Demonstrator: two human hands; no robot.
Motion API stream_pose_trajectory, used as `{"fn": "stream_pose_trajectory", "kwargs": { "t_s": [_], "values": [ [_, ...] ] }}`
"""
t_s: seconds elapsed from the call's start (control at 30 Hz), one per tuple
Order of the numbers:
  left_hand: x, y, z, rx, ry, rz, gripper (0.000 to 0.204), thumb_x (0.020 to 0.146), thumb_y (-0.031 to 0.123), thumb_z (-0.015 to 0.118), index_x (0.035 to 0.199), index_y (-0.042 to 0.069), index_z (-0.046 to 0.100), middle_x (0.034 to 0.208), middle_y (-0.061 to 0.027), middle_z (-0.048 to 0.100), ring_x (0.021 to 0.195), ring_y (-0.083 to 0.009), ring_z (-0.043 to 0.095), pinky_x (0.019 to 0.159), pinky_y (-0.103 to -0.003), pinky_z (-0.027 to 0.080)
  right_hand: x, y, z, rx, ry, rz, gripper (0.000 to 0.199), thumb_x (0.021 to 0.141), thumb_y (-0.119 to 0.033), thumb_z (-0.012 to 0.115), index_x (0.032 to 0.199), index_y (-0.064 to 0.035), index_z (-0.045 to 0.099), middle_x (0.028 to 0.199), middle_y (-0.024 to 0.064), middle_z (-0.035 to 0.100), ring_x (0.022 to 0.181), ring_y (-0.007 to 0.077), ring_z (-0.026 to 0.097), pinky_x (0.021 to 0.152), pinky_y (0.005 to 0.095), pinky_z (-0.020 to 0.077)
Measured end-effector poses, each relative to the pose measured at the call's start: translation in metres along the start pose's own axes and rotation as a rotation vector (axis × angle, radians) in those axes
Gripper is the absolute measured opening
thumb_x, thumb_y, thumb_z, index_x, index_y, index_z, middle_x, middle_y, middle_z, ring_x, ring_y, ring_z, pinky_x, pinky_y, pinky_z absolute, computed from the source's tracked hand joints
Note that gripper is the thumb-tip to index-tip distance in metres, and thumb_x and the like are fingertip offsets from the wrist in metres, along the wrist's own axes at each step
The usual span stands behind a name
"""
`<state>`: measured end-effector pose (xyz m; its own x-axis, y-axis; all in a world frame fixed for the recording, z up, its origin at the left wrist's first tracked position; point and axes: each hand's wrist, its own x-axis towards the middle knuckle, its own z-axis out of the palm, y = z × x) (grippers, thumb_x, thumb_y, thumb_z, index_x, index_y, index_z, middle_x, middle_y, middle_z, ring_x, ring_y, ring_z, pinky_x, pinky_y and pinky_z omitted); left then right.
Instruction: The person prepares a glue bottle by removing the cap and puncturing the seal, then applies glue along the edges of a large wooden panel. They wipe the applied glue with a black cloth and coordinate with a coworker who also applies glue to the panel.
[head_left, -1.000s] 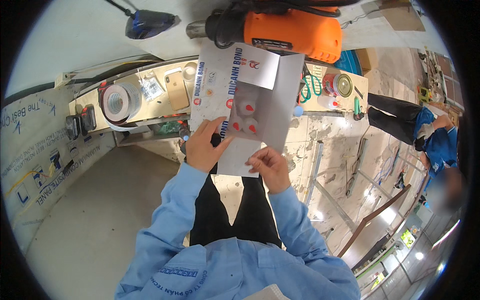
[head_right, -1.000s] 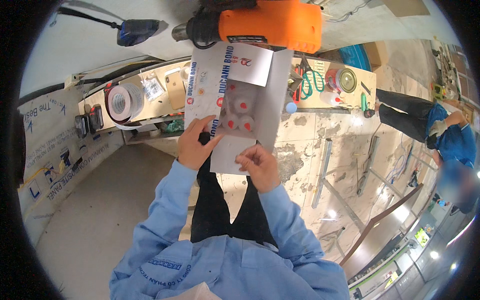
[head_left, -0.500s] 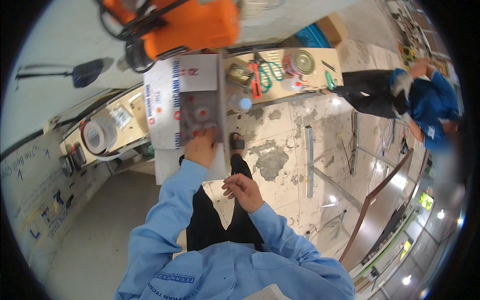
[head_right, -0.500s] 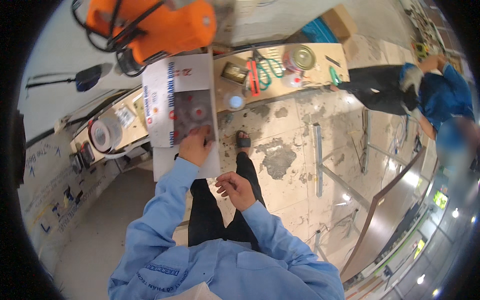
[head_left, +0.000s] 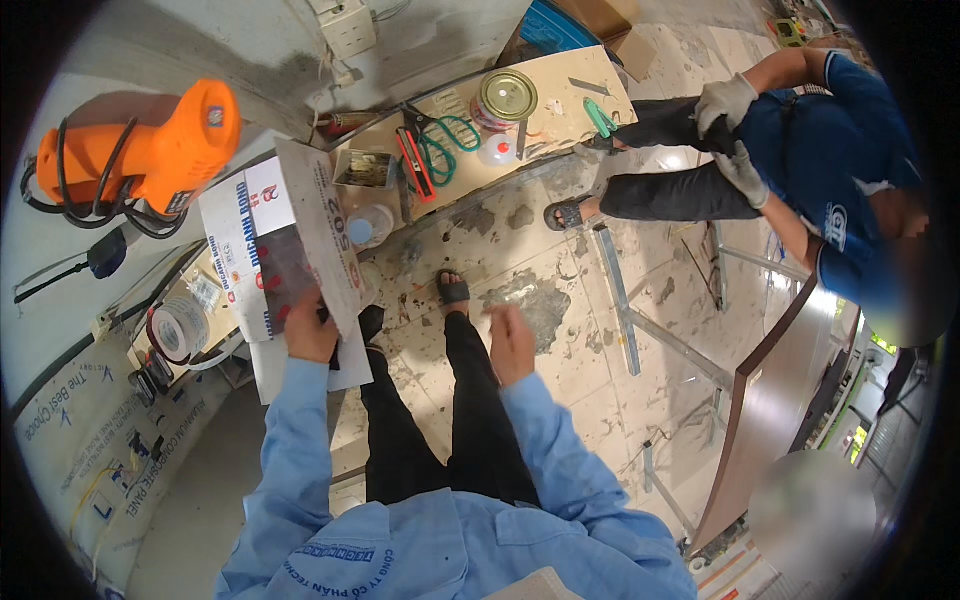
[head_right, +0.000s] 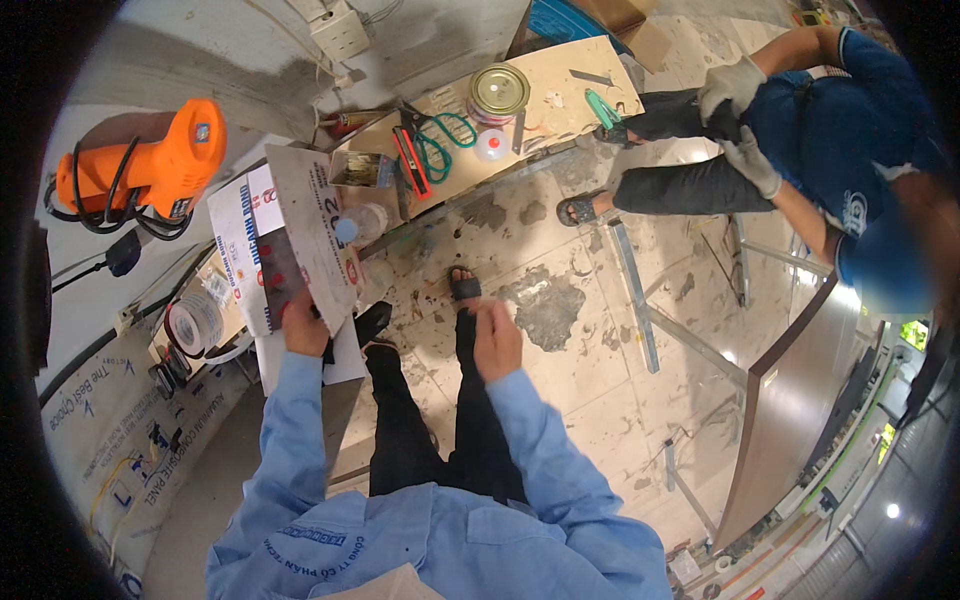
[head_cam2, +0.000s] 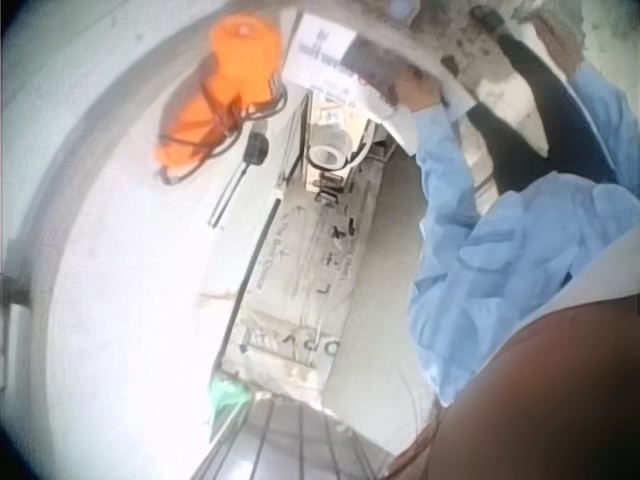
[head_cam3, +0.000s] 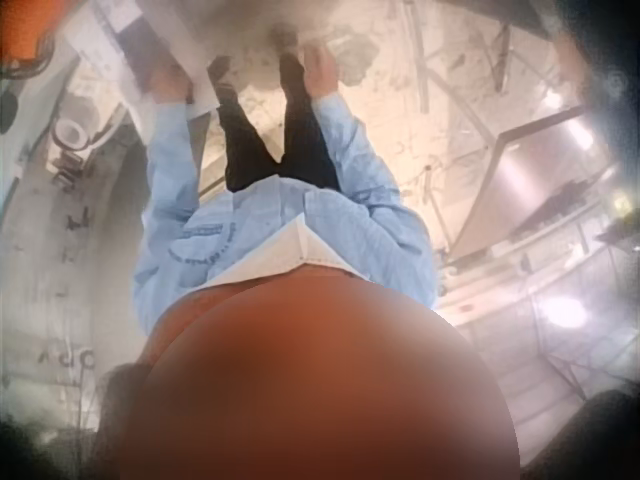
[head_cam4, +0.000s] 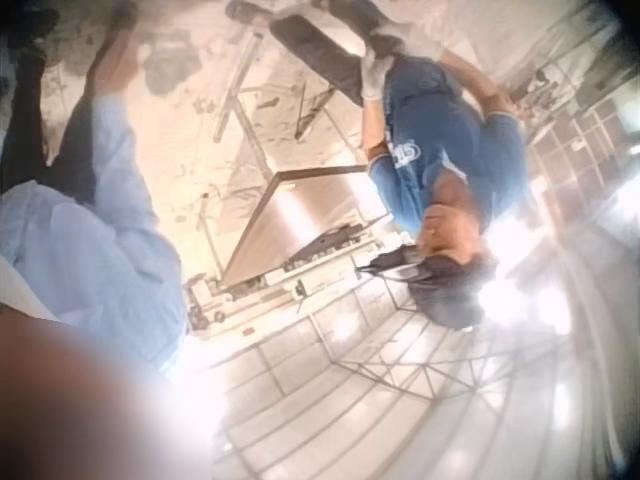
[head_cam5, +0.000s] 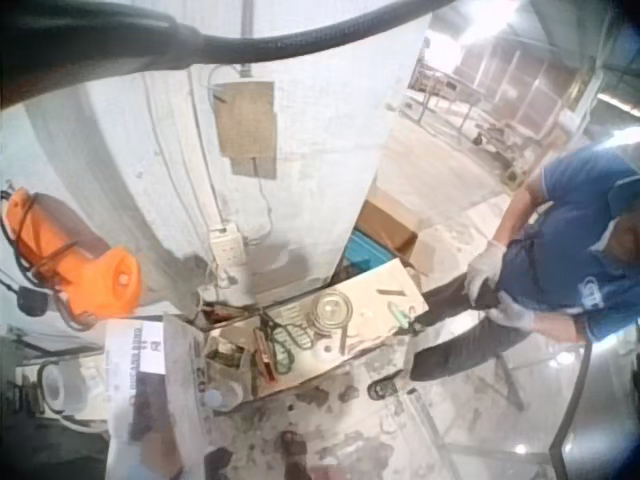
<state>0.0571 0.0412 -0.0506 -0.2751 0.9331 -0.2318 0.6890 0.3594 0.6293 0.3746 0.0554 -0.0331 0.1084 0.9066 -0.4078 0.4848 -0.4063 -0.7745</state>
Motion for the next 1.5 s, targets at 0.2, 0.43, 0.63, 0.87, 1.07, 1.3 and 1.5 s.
{"fn": "stream_pose_trajectory", "kwargs": {
  "t_s": [0.2, 0.43, 0.63, 0.87, 1.07, 1.3, 1.5],
  "values": [
    [-0.056, 0.041, -0.027, -0.130, 0.420, -0.117, 0.024, 0.094, 0.002, 0.060, 0.117, 0.000, 0.068, 0.100, -0.0115, 0.069, 0.089, -0.0207, 0.064, 0.081, -0.033, 0.051, 0.155, 0.004, -0.010, -0.203, 0.322, -0.264, 0.020, 0.094, -0.029, 0.070, 0.098, -0.0106, 0.065, 0.061, 0.0105, 0.057, 0.056, 0.0329, 0.060, 0.055, 0.0441, 0.0457],
    [-0.147, 0.128, -0.037, -0.099, 0.388, -0.001, 0.019, 0.087, -0.003, 0.061, 0.103, -0.001, 0.069, 0.094, -0.0143, 0.068, 0.080, -0.0260, 0.065, 0.073, -0.034, 0.051, 0.246, -0.014, 0.017, -0.182, 0.344, -0.468, 0.028, 0.086, -0.031, 0.079, 0.106, -0.0152, 0.069, 0.065, 0.0106, 0.064, 0.057, 0.0299, 0.063, 0.055, 0.0415, 0.0480],
    [-0.146, 0.141, 0.010, -0.368, 0.172, -0.016, 0.025, 0.081, -0.007, 0.068, 0.104, 0.002, 0.071, 0.094, -0.0160, 0.068, 0.082, -0.0305, 0.067, 0.073, -0.035, 0.054, 0.267, -0.008, 0.031, -0.087, 0.456, -0.587, 0.014, 0.088, -0.023, 0.078, 0.091, -0.0097, 0.075, 0.073, 0.0108, 0.070, 0.058, 0.0230, 0.062, 0.058, 0.0338, 0.0498],
    [-0.051, 0.154, 0.062, -0.334, 0.179, 0.166, 0.051, 0.077, 0.015, 0.083, 0.124, 0.008, 0.065, 0.110, -0.0137, 0.058, 0.098, -0.0330, 0.063, 0.080, -0.038, 0.054, 0.182, -0.063, -0.007, -0.001, 0.292, -0.462, 0.013, 0.088, -0.014, 0.078, 0.091, -0.0010, 0.075, 0.079, 0.0082, 0.073, 0.069, 0.0083, 0.059, 0.064, 0.0257, 0.0484],
    [-0.017, 0.198, 0.012, -0.234, 0.252, 0.332, 0.075, 0.067, 0.034, 0.088, 0.132, 0.010, 0.058, 0.117, -0.0108, 0.060, 0.098, -0.0318, 0.062, 0.080, -0.042, 0.054, 0.023, -0.147, -0.052, 0.255, -0.029, -0.473, 0.012, 0.093, -0.013, 0.076, 0.095, -0.0009, 0.075, 0.071, -0.0025, 0.065, 0.061, 0.0036, 0.047, 0.056, 0.0212, 0.0395],
    [-0.086, 0.221, -0.065, -0.260, 0.171, 0.433, 0.061, 0.068, 0.037, 0.089, 0.117, 0.009, 0.064, 0.103, -0.0074, 0.070, 0.090, -0.0317, 0.065, 0.076, -0.043, 0.054, -0.072, -0.208, -0.079, 0.242, -0.034, -0.464, 0.008, 0.093, -0.008, 0.076, 0.091, -0.0001, 0.074, 0.065, -0.0071, 0.054, 0.059, 0.0008, 0.037, 0.052, 0.0207, 0.0283],
    [-0.122, 0.213, -0.113, -0.374, -0.029, 0.461, 0.057, 0.072, 0.044, 0.085, 0.113, 0.009, 0.065, 0.095, -0.0119, 0.070, 0.086, -0.0339, 0.067, 0.076, -0.044, 0.054, -0.117, -0.232, -0.087, 0.259, -0.143, -0.562, 0.015, 0.096, -0.011, 0.071, 0.086, 0.0007, 0.070, 0.070, -0.0040, 0.062, 0.065, 0.0015, 0.044, 0.056, 0.0204, 0.0353]
  ]
}}
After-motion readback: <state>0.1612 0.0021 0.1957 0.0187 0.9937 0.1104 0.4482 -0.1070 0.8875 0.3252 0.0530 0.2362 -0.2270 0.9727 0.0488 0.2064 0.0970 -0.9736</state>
